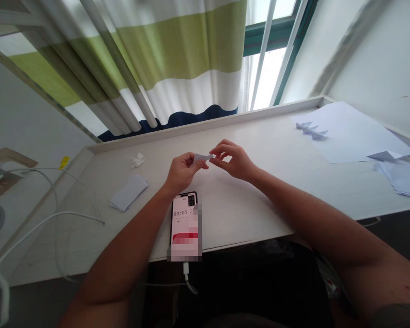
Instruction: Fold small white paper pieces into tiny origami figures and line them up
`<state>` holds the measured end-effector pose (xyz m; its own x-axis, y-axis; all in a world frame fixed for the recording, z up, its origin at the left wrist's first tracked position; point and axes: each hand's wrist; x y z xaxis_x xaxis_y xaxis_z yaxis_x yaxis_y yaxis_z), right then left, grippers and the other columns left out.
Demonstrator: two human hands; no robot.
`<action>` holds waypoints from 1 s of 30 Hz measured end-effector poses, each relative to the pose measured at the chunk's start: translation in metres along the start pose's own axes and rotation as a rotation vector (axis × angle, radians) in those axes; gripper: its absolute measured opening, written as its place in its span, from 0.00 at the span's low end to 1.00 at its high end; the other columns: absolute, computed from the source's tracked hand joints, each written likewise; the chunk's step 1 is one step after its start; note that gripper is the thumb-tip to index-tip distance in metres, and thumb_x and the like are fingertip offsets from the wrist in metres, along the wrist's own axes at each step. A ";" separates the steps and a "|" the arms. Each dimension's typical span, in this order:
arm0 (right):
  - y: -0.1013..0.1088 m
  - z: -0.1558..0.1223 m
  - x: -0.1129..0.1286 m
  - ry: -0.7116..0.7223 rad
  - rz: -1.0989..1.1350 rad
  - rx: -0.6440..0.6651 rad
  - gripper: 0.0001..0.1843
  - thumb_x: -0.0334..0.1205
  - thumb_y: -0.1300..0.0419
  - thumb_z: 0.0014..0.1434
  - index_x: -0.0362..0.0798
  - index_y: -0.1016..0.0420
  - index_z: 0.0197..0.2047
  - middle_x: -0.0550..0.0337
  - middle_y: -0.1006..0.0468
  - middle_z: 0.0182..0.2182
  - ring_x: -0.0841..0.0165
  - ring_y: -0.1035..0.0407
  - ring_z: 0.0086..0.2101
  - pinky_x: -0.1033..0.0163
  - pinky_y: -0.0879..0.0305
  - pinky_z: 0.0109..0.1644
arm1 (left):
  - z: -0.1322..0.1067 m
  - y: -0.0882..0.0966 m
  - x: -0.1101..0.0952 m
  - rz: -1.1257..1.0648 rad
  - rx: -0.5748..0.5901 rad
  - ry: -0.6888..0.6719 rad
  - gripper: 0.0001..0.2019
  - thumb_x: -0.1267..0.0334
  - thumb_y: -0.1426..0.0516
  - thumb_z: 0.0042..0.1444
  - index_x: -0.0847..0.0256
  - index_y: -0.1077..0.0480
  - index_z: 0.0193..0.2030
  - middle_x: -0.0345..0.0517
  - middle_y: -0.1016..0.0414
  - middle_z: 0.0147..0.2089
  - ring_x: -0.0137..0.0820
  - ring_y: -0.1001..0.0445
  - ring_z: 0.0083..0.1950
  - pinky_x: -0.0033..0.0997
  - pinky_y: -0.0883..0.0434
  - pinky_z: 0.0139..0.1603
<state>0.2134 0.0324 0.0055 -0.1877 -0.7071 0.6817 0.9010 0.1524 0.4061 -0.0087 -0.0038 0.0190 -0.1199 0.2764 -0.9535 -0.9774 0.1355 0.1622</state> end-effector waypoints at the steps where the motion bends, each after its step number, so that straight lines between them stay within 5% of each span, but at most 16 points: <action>1: 0.000 0.000 0.000 0.014 -0.016 -0.001 0.08 0.44 0.31 0.68 0.49 0.17 0.45 0.54 0.20 0.43 0.64 0.22 0.38 0.54 0.19 0.44 | 0.000 0.000 -0.001 0.003 -0.002 -0.005 0.18 0.48 0.26 0.57 0.61 0.18 0.41 0.50 0.12 0.38 0.39 0.14 0.43 0.44 0.19 0.54; 6: 0.000 -0.001 0.001 0.055 -0.042 -0.024 0.09 0.42 0.31 0.68 0.49 0.18 0.49 0.54 0.18 0.44 0.64 0.21 0.39 0.53 0.19 0.46 | -0.002 -0.002 -0.002 0.032 -0.028 -0.010 0.17 0.49 0.26 0.57 0.61 0.17 0.41 0.49 0.12 0.37 0.38 0.14 0.41 0.41 0.19 0.51; 19: -0.003 -0.001 0.000 0.061 -0.035 -0.019 0.07 0.43 0.36 0.73 0.51 0.19 0.43 0.55 0.17 0.41 0.62 0.22 0.40 0.52 0.18 0.46 | -0.001 -0.001 0.010 0.104 -0.031 -0.114 0.11 0.53 0.28 0.61 0.59 0.16 0.40 0.46 0.12 0.37 0.36 0.13 0.40 0.39 0.20 0.50; 24: -0.002 0.001 -0.002 0.167 -0.110 -0.119 0.04 0.42 0.33 0.72 0.53 0.19 0.44 0.55 0.19 0.43 0.61 0.23 0.43 0.49 0.21 0.49 | -0.002 -0.002 0.009 0.105 -0.048 -0.122 0.13 0.52 0.28 0.61 0.59 0.15 0.42 0.48 0.12 0.38 0.37 0.13 0.39 0.41 0.18 0.50; 30: 0.001 0.001 -0.005 0.226 -0.190 -0.061 0.05 0.43 0.33 0.73 0.53 0.17 0.43 0.54 0.18 0.44 0.57 0.23 0.45 0.47 0.23 0.49 | -0.004 -0.004 0.005 0.086 -0.088 -0.140 0.15 0.50 0.28 0.60 0.60 0.16 0.42 0.48 0.12 0.38 0.37 0.13 0.38 0.41 0.16 0.47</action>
<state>0.2145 0.0367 0.0033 -0.2692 -0.8560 0.4414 0.8813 -0.0341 0.4714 -0.0060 -0.0067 0.0126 -0.1845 0.4136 -0.8916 -0.9767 0.0236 0.2131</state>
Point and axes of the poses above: each hand's wrist, its own z-axis towards the middle knuckle, its own y-axis out of the back of the hand, x = y × z
